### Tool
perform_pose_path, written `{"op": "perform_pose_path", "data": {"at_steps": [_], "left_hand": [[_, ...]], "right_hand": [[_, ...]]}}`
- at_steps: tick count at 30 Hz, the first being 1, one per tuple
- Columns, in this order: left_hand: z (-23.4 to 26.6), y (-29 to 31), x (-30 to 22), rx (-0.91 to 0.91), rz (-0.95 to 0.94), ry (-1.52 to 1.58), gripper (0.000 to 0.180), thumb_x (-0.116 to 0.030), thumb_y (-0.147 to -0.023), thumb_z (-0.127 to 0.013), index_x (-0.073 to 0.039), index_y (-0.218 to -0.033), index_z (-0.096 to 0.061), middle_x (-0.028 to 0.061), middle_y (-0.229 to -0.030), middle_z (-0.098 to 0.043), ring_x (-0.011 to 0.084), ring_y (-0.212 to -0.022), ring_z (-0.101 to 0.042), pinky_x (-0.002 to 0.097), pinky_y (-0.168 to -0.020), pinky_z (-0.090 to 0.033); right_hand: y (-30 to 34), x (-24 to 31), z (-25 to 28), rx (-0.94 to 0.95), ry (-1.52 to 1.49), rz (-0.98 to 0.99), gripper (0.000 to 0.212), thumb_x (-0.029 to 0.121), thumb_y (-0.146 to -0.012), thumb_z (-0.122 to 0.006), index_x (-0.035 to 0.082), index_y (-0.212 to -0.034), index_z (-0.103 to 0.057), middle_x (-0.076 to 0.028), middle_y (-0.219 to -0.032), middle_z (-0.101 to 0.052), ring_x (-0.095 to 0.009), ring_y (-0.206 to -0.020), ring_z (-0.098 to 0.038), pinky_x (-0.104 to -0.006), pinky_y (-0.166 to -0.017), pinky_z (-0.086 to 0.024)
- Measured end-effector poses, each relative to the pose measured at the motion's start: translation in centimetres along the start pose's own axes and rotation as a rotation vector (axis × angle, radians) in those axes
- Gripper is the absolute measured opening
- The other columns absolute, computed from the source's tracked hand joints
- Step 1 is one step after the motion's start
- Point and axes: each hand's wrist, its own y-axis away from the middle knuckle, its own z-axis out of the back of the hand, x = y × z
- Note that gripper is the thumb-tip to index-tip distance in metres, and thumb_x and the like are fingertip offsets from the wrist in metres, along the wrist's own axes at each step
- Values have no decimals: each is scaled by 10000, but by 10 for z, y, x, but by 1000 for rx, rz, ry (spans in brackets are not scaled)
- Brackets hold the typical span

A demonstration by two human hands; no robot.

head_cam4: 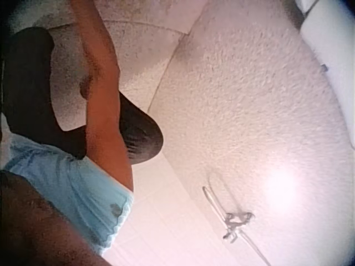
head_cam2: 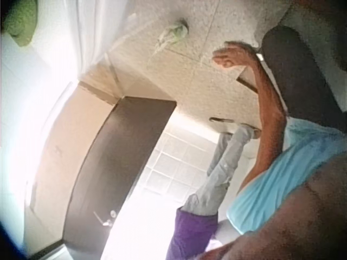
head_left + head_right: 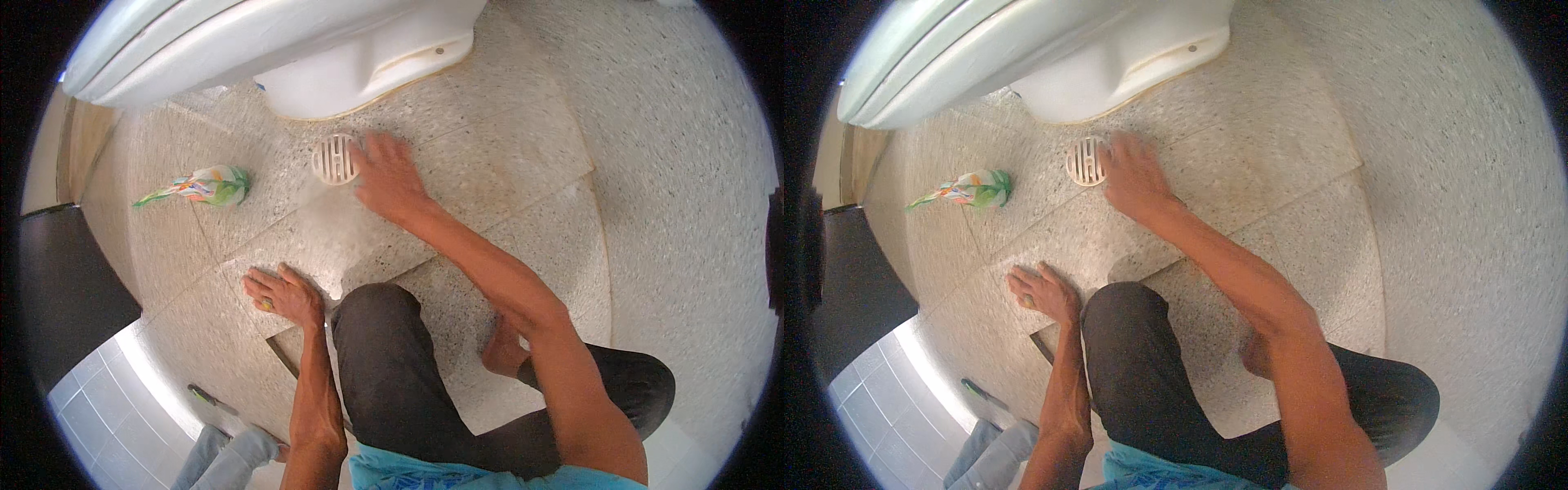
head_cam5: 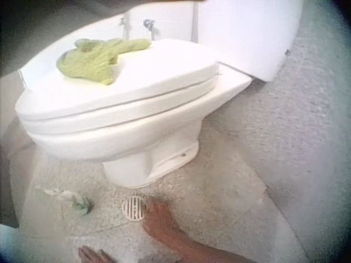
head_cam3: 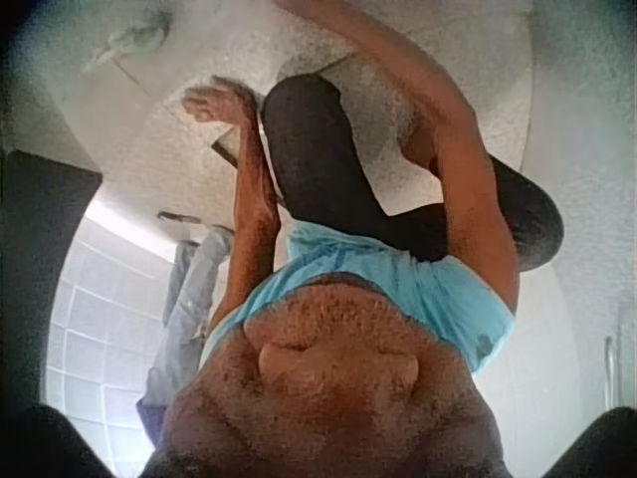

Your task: The person sprays water on the bathroom floor using a handheld bidet sprayer, then kneels to scrub the tiles with a small brush and wipes the area with a cloth. Another person briefly enters to hand over a cleaning product.

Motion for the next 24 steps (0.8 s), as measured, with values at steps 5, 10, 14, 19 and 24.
{"op": "perform_pose_path", "data": {"at_steps": [5, 10, 14, 19, 24], "left_hand": [[-2, 1, 1, -15, -13, -20, 676, -405, -1056, -410, 42, -1538, -253, 288, -1599, -204, 411, -1506, -157, 528, -1208, -105], [-4, 2, 4, -23, -37, 31, 681, -412, -1061, -392, 44, -1542, -237, 289, -1605, -189, 419, -1504, -156, 530, -1208, -90], [-5, 1, 5, -20, -44, 13, 695, -440, -1065, -365, 37, -1550, -222, 286, -1612, -171, 419, -1506, -149, 522, -1210, -96], [-7, 1, 4, 2, -7, -16, 703, -457, -1067, -351, 34, -1552, -222, 275, -1614, -167, 417, -1504, -156, 520, -1213, -104], [-7, 2, 4, -35, -41, -42, 710, -475, -1070, -327, 31, -1556, -220, 273, -1614, -172, 414, -1506, -155, 524, -1212, -104]], "right_hand": [[80, -31, 22, 158, 95, 26, 530, 204, -792, -684, 70, -1289, -559, -126, -1108, -550, -315, -1062, -560, -478, -882, -482], [88, -56, -10, 53, 102, 133, 402, 152, -845, -619, 86, -1240, -577, -126, -1060, -576, -300, -995, -604, -445, -786, -537], [59, -126, 12, 98, 225, 31, 427, 161, -845, -633, 97, -1262, -564, -145, -1054, -574, -327, -1011, -599, -474, -824, -536], [58, -240, 80, -136, 309, -504, 375, 175, -879, -625, 93, -1243, -586, -173, -1129, -593, -383, -1050, -613, -512, -786, -548], [84, -232, 81, -84, 327, -840, 439, 157, -872, -635, 111, -1298, -539, -197, -1176, -573, -384, -1053, -620, -505, -778, -555]]}}
